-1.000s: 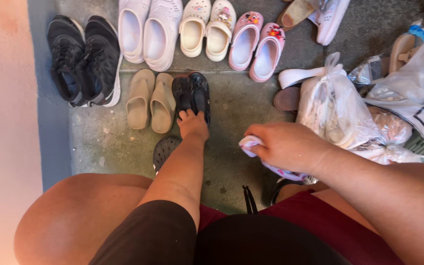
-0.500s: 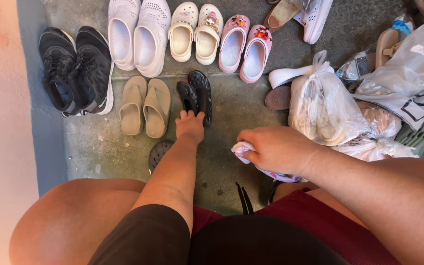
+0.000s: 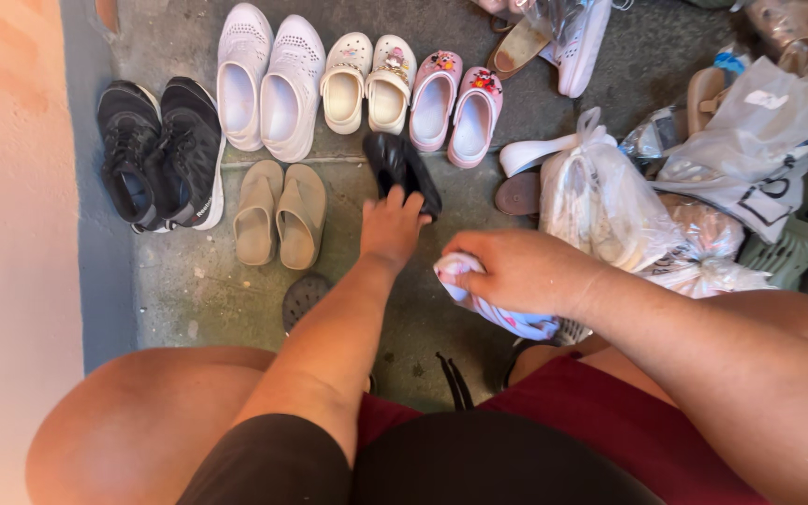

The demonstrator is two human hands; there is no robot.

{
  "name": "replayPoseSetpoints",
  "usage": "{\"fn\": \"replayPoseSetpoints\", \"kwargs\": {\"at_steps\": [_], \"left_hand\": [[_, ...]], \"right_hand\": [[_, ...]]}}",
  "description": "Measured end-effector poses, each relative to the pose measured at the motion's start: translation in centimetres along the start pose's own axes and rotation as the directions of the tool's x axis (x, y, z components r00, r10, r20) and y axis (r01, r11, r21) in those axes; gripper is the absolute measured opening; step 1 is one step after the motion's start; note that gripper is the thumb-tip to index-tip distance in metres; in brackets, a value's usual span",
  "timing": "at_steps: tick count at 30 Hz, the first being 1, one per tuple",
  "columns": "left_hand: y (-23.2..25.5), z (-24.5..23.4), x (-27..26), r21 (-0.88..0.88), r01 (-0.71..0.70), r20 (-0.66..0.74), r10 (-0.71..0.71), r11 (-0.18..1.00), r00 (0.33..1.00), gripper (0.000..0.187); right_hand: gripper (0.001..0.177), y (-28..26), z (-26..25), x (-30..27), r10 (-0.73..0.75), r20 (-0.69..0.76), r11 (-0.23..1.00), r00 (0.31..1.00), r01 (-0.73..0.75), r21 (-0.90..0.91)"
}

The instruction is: The person sits on the floor and wipes several pairs of shoes with a cloth. They clean beige slides, black sandals, and white clogs one at a time, wiping the soles and uppers before placing each pair back on the floor.

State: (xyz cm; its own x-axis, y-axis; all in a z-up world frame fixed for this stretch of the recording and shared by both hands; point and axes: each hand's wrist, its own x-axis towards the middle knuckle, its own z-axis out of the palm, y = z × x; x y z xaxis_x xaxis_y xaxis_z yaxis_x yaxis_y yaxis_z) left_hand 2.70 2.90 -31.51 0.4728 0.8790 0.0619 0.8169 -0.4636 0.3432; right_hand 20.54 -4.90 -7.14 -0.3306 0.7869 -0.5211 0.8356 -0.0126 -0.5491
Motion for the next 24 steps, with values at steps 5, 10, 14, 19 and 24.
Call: {"fn": "replayPoseSetpoints", "kwargs": {"at_steps": [5, 10, 14, 19, 24], "left_hand": [[-0.2, -3.5, 6.7, 0.103, -0.177, -0.099, 0.187, 0.979, 0.977, 0.024], [-3.3, -5.1, 16.9, 0.301, -0.228, -0.055, 0.256, 0.926, 0.965, 0.022], [-6.5, -4.0, 24.8, 0.439, -0.155, -0.019, 0.182, 0.885, 0.983, 0.013], [-11.8, -0.5, 33.0, 0.524, -0.097, 0.071, 0.070, 0.846, 0.995, 0.022], [-15.6, 2.2, 37.1, 0.546, -0.017, 0.147, -0.076, 0.838, 0.986, 0.026]], "right_hand": [[0.041, -1.0, -3.3, 0.3, -0.038, -0.063, 0.999, 0.997, 0.039, 0.028], [0.043, -0.9, -7.6, 3.6, -0.038, -0.066, 0.995, 0.997, 0.044, 0.090], [0.042, 0.6, -10.5, 9.0, -0.064, -0.099, 0.979, 0.993, 0.082, 0.188], [0.041, 4.5, -11.4, 17.0, -0.079, -0.145, 0.922, 0.986, 0.127, 0.366], [0.042, 6.9, -10.7, 21.9, -0.057, -0.093, 0.852, 0.994, 0.097, 0.515]]}}
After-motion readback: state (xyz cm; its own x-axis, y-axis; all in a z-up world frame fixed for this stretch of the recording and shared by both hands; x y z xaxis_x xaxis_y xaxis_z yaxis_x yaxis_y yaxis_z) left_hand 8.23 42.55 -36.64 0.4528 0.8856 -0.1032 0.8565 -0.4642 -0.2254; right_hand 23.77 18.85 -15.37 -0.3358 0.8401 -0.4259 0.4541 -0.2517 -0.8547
